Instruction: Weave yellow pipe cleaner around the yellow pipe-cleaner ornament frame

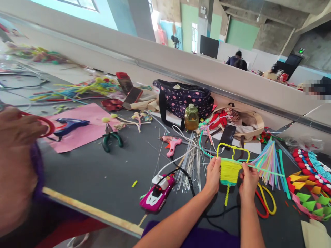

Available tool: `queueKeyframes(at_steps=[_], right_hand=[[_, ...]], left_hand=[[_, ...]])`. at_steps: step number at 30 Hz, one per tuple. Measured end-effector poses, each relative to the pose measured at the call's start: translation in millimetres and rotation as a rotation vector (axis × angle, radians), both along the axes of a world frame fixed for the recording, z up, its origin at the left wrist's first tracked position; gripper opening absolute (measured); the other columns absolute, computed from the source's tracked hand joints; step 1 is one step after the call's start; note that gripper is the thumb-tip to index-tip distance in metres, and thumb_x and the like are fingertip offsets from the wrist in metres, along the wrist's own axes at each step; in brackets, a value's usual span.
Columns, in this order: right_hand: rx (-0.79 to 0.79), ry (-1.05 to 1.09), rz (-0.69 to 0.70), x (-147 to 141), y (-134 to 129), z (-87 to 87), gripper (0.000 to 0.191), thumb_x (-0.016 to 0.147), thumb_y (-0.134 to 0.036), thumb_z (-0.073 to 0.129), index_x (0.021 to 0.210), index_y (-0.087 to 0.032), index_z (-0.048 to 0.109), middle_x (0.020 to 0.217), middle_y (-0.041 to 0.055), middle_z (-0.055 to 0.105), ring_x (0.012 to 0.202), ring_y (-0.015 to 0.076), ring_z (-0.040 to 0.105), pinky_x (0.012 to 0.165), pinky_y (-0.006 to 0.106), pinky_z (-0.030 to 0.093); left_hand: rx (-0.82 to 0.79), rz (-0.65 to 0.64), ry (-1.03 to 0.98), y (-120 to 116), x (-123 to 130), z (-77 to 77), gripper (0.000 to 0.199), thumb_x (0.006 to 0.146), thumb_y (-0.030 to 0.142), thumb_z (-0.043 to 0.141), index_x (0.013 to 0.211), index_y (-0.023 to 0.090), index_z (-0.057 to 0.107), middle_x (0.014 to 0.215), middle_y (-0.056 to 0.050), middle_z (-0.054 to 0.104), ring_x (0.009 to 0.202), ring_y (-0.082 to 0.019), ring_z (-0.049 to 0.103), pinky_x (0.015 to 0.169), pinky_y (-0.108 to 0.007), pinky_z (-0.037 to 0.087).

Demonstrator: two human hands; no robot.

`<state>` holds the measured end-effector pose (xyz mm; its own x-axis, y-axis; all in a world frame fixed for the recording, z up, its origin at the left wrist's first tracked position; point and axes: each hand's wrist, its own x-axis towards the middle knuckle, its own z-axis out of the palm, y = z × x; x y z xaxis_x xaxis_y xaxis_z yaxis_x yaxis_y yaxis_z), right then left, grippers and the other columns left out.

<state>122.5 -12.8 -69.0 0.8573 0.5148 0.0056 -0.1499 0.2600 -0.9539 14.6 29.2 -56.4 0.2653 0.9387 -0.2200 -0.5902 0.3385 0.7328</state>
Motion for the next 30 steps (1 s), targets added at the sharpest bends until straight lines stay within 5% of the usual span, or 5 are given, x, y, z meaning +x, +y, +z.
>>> queueKeyframes(at_steps=[8, 15, 30], right_hand=[[-0.032, 0.135, 0.166, -0.1, -2.2, 7.5, 0.034, 0.064, -0.044, 0.075, 0.064, -0.019, 0.052, 0.047, -0.0071, 0.046, 0.039, 0.0068, 0.04, 0.033, 0.018, 0.03], [0.024, 0.213, 0.15, 7.0, -5.6, 10.3, 0.03, 0.055, -0.033, 0.082, 0.071, -0.016, 0.063, 0.05, -0.0049, 0.055, 0.043, 0.0076, 0.048, 0.036, 0.017, 0.037], [0.057, 0.191, 0.121, 13.6, -10.5, 13.6, 0.03, 0.057, -0.034, 0.082, 0.074, -0.013, 0.068, 0.051, -0.0019, 0.061, 0.046, 0.0096, 0.056, 0.038, 0.017, 0.043]], left_hand=[[0.017, 0.016, -0.017, 2.0, -1.8, -1.3, 0.035, 0.071, 0.049, 0.068, 0.072, 0.019, 0.05, 0.056, 0.007, 0.046, 0.046, -0.006, 0.041, 0.045, -0.017, 0.033], [-0.012, -0.014, -0.011, 15.1, -8.2, -2.7, 0.033, 0.065, 0.043, 0.074, 0.069, 0.014, 0.058, 0.052, 0.007, 0.041, 0.043, -0.002, 0.031, 0.041, -0.014, 0.021], [-0.045, -0.048, 0.018, 24.9, -16.2, -1.5, 0.036, 0.058, 0.038, 0.081, 0.079, 0.011, 0.07, 0.06, 0.0, 0.06, 0.051, -0.005, 0.051, 0.049, -0.015, 0.041]])
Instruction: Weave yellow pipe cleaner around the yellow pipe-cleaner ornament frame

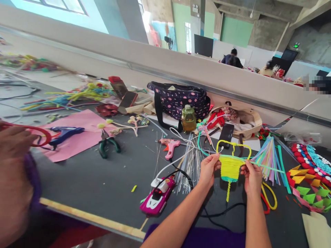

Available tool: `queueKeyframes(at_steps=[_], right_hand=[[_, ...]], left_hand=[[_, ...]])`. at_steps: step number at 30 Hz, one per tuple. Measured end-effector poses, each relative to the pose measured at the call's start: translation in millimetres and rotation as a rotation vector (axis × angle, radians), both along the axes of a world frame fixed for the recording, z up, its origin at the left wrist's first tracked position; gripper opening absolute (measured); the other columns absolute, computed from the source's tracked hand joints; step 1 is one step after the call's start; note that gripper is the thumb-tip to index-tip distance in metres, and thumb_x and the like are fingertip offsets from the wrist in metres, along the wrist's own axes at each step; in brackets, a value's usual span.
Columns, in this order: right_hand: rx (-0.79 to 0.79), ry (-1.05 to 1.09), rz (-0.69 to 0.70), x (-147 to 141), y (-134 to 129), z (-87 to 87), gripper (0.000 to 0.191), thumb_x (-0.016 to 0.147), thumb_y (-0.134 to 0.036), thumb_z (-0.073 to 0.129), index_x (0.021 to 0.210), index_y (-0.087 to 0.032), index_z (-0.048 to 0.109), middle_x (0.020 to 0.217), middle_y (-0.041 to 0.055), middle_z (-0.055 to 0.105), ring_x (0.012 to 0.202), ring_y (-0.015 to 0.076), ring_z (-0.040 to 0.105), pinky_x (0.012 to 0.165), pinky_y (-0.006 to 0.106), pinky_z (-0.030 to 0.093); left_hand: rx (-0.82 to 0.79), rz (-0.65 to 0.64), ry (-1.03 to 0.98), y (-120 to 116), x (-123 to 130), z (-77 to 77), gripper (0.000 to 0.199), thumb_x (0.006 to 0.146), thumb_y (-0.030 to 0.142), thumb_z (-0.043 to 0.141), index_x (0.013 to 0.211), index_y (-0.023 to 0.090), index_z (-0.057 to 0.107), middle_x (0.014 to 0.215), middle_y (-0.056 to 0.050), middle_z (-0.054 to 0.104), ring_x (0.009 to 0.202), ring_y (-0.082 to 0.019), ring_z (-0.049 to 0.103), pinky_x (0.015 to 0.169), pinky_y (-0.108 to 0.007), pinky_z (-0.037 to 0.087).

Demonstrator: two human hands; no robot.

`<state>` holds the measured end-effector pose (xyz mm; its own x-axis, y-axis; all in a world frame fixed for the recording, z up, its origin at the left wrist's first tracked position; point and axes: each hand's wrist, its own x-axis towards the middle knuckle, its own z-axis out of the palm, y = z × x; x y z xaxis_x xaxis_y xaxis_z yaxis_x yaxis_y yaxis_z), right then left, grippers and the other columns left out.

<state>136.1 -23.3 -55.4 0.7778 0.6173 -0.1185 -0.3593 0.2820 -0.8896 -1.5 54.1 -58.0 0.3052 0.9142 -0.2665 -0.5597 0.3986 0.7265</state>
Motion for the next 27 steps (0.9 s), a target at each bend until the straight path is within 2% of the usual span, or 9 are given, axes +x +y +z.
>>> queueKeyframes(at_steps=[5, 16, 27], right_hand=[[0.025, 0.009, -0.02, 0.0, -0.4, -1.1, 0.031, 0.058, -0.035, 0.082, 0.076, -0.013, 0.068, 0.057, -0.0006, 0.065, 0.05, 0.0112, 0.06, 0.04, 0.018, 0.047], [0.033, 0.001, -0.064, 0.3, 0.2, -2.7, 0.03, 0.06, -0.033, 0.082, 0.076, -0.012, 0.067, 0.06, -0.001, 0.065, 0.052, 0.0127, 0.064, 0.05, 0.023, 0.055], [0.036, 0.029, -0.085, -0.3, 1.9, -2.4, 0.033, 0.058, -0.036, 0.082, 0.073, -0.012, 0.065, 0.06, 0.0002, 0.066, 0.052, 0.013, 0.065, 0.051, 0.023, 0.056]], left_hand=[[0.02, 0.01, -0.011, 0.0, -0.5, -0.9, 0.033, 0.06, 0.037, 0.081, 0.074, 0.011, 0.067, 0.058, 0.001, 0.058, 0.05, -0.005, 0.051, 0.048, -0.015, 0.04], [0.082, 0.004, -0.006, -0.2, -2.3, 1.5, 0.033, 0.063, 0.038, 0.079, 0.079, 0.011, 0.069, 0.058, 0.002, 0.055, 0.05, -0.004, 0.048, 0.051, -0.015, 0.041], [0.094, 0.011, -0.03, -0.9, -1.3, 1.9, 0.032, 0.063, 0.037, 0.079, 0.078, 0.011, 0.069, 0.055, 0.004, 0.049, 0.048, -0.003, 0.042, 0.048, -0.015, 0.036]])
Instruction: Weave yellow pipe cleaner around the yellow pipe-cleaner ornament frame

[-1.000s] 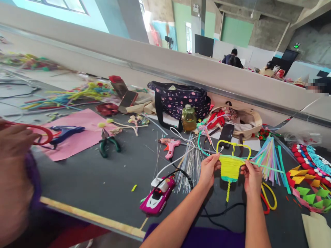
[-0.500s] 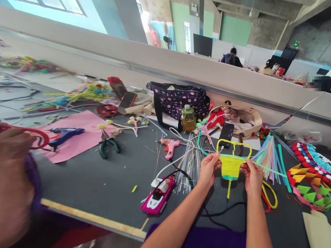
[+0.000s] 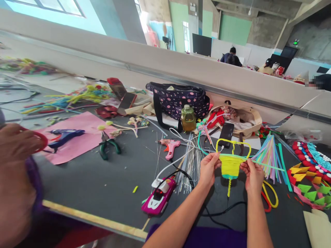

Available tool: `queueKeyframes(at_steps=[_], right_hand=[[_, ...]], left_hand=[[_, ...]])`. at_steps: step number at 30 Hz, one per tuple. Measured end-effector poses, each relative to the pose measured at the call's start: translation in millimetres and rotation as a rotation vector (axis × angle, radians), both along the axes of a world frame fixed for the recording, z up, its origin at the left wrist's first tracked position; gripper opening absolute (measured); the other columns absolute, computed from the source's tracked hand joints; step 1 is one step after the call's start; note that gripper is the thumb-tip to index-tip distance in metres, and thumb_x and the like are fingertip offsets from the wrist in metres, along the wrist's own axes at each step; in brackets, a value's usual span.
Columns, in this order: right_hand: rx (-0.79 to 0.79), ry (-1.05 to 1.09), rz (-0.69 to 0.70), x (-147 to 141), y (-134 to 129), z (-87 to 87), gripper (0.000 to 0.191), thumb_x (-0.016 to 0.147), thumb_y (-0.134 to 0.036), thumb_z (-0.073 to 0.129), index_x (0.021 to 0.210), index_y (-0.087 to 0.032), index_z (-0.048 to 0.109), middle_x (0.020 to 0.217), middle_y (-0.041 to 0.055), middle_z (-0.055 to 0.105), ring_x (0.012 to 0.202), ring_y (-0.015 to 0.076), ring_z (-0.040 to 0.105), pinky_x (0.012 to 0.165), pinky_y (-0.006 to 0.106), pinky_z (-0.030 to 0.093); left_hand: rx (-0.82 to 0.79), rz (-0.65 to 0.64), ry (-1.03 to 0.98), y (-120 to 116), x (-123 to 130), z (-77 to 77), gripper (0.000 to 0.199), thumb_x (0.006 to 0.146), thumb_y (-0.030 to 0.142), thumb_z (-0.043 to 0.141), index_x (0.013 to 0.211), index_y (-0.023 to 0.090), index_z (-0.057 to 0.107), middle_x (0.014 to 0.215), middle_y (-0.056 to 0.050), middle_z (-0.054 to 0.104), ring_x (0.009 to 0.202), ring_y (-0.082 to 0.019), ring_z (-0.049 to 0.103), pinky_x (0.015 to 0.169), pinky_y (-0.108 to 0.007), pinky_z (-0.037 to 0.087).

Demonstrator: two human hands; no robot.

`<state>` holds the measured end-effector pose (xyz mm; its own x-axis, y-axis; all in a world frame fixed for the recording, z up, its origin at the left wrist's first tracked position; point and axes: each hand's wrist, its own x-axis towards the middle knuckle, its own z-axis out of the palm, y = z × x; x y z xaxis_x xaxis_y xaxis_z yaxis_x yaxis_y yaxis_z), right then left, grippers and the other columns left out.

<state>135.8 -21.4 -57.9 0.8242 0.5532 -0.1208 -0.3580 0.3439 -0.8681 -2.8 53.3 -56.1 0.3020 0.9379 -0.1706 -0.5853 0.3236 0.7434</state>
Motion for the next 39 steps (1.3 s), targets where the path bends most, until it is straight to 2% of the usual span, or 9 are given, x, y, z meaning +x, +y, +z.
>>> queueKeyframes(at_steps=[9, 14, 19, 24, 29, 33, 39], right_hand=[[-0.025, -0.003, -0.009, -1.3, 1.2, -1.1, 0.034, 0.056, -0.035, 0.083, 0.073, -0.013, 0.063, 0.057, -0.0019, 0.063, 0.049, 0.011, 0.061, 0.043, 0.019, 0.051], [-0.03, -0.018, 0.076, -2.0, 0.0, -1.9, 0.034, 0.059, -0.036, 0.081, 0.079, -0.015, 0.063, 0.062, -0.0027, 0.063, 0.054, 0.0105, 0.059, 0.041, 0.017, 0.046], [-0.018, -0.076, 0.138, 0.2, -2.6, -1.5, 0.031, 0.062, -0.037, 0.079, 0.075, -0.016, 0.062, 0.057, -0.0044, 0.058, 0.047, 0.0079, 0.052, 0.04, 0.017, 0.039], [0.032, -0.116, 0.179, 1.7, -2.9, -1.6, 0.031, 0.064, -0.039, 0.079, 0.072, -0.017, 0.059, 0.052, -0.0063, 0.053, 0.045, 0.0078, 0.049, 0.044, 0.019, 0.04], [-0.036, -0.111, 0.177, 2.2, -2.6, -2.8, 0.034, 0.063, -0.044, 0.078, 0.073, -0.016, 0.06, 0.055, -0.0039, 0.057, 0.044, 0.0084, 0.05, 0.042, 0.02, 0.039], [-0.11, -0.158, 0.221, 3.6, -2.7, -6.7, 0.034, 0.062, -0.045, 0.078, 0.064, -0.015, 0.06, 0.05, -0.0033, 0.055, 0.043, 0.0092, 0.048, 0.04, 0.021, 0.038], [-0.08, -0.276, 0.292, 5.1, -4.4, -9.5, 0.031, 0.066, -0.044, 0.076, 0.066, -0.016, 0.062, 0.056, -0.0036, 0.054, 0.045, 0.0085, 0.045, 0.041, 0.022, 0.039]], left_hand=[[-0.002, -0.015, -0.019, 2.5, -2.1, -0.7, 0.032, 0.062, 0.037, 0.08, 0.077, 0.011, 0.069, 0.053, 0.004, 0.049, 0.047, -0.003, 0.042, 0.047, -0.015, 0.036], [-0.005, 0.018, 0.044, 3.6, -3.7, 2.1, 0.033, 0.06, 0.038, 0.081, 0.076, 0.012, 0.069, 0.055, 0.003, 0.053, 0.049, -0.004, 0.046, 0.049, -0.016, 0.04], [0.005, 0.002, 0.057, 3.6, -5.6, 5.5, 0.033, 0.06, 0.038, 0.08, 0.077, 0.011, 0.069, 0.059, 0.0, 0.058, 0.051, -0.005, 0.05, 0.049, -0.016, 0.041], [0.001, -0.03, 0.045, 3.6, -6.6, 6.5, 0.033, 0.06, 0.037, 0.081, 0.077, 0.011, 0.069, 0.062, -0.001, 0.061, 0.052, -0.006, 0.052, 0.05, -0.017, 0.042], [0.007, -0.01, 0.053, 3.0, -5.2, 4.0, 0.033, 0.061, 0.038, 0.08, 0.077, 0.011, 0.069, 0.058, 0.001, 0.058, 0.049, -0.005, 0.049, 0.049, -0.016, 0.042], [0.008, 0.002, 0.072, 3.7, -5.0, 2.9, 0.034, 0.06, 0.038, 0.08, 0.077, 0.011, 0.069, 0.058, 0.001, 0.058, 0.05, -0.005, 0.05, 0.049, -0.015, 0.041], [0.018, -0.013, 0.111, 8.7, -10.0, 6.8, 0.035, 0.058, 0.039, 0.081, 0.075, 0.011, 0.07, 0.063, -0.003, 0.063, 0.052, -0.008, 0.055, 0.049, -0.017, 0.044]])
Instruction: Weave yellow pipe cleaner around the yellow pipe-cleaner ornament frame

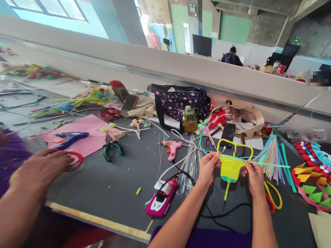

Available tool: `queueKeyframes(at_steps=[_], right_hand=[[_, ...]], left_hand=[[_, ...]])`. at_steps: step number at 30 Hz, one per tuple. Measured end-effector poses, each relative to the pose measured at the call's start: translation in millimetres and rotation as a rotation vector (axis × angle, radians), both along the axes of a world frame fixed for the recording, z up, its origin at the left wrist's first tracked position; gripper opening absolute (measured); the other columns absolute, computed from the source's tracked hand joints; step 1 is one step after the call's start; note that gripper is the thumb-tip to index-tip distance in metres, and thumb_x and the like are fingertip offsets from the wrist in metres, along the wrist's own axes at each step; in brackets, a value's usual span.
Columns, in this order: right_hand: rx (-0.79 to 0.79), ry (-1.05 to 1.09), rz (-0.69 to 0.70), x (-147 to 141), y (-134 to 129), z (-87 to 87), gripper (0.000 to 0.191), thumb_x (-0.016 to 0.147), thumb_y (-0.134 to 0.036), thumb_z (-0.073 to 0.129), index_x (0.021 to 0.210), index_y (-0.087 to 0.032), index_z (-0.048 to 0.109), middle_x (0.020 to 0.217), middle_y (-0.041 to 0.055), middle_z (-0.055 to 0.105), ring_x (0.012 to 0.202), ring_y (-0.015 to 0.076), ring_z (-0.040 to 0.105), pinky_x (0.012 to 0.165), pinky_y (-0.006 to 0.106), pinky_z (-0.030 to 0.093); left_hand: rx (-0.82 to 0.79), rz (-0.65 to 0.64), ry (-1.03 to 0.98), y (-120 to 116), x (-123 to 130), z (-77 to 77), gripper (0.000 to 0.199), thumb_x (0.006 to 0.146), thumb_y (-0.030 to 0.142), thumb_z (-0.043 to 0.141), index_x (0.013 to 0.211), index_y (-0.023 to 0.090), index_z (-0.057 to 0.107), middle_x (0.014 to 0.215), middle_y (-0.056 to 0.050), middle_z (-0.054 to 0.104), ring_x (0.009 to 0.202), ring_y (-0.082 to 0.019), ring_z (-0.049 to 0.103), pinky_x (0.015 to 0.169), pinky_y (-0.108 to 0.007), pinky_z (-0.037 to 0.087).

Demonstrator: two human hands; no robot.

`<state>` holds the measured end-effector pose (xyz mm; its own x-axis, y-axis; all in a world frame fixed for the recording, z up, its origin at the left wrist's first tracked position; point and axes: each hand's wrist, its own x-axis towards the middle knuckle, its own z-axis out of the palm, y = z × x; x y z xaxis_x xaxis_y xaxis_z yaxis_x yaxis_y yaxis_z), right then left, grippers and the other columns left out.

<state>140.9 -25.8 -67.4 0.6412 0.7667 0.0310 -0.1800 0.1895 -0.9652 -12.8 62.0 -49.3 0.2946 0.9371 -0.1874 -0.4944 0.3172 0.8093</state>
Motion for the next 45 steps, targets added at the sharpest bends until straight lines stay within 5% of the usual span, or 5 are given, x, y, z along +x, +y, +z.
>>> queueKeyframes(at_steps=[7, 28, 37, 45], right_hand=[[-0.027, -0.044, -0.009, 0.0, -1.6, 4.6, 0.032, 0.067, -0.045, 0.075, 0.064, -0.016, 0.061, 0.054, -0.0034, 0.052, 0.045, 0.0087, 0.045, 0.041, 0.021, 0.04], [0.089, 0.287, -0.157, -0.6, 1.3, 7.9, 0.031, 0.061, -0.035, 0.08, 0.077, -0.017, 0.061, 0.061, -0.0047, 0.058, 0.046, 0.0061, 0.048, 0.04, 0.018, 0.037], [0.019, 0.147, -0.306, -6.6, 6.3, 2.4, 0.041, 0.059, -0.046, 0.08, 0.077, -0.015, 0.061, 0.063, -0.0021, 0.062, 0.053, 0.0109, 0.059, 0.038, 0.017, 0.041], [0.056, 0.143, -0.305, -7.1, 5.0, 3.6, 0.036, 0.061, -0.041, 0.08, 0.076, -0.014, 0.06, 0.056, -0.0026, 0.06, 0.046, 0.0078, 0.052, 0.037, 0.016, 0.038]], left_hand=[[0.025, 0.011, 0.031, -0.1, -0.4, 1.7, 0.035, 0.056, 0.041, 0.082, 0.073, 0.012, 0.07, 0.061, -0.003, 0.063, 0.052, -0.009, 0.056, 0.05, -0.02, 0.047], [0.063, 0.083, 0.036, -3.1, 3.8, -0.1, 0.033, 0.058, 0.041, 0.081, 0.073, 0.013, 0.071, 0.058, 0.0, 0.059, 0.051, -0.007, 0.051, 0.05, -0.017, 0.043], [-0.028, 0.048, -0.045, -2.2, 3.9, -4.0, 0.033, 0.058, 0.037, 0.082, 0.075, 0.012, 0.069, 0.058, 0.001, 0.057, 0.05, -0.005, 0.05, 0.047, -0.015, 0.041], [-0.071, -0.014, -0.107, -2.0, 2.8, -6.1, 0.033, 0.059, 0.034, 0.082, 0.078, 0.011, 0.069, 0.057, 0.001, 0.056, 0.049, -0.004, 0.049, 0.047, -0.015, 0.04]])
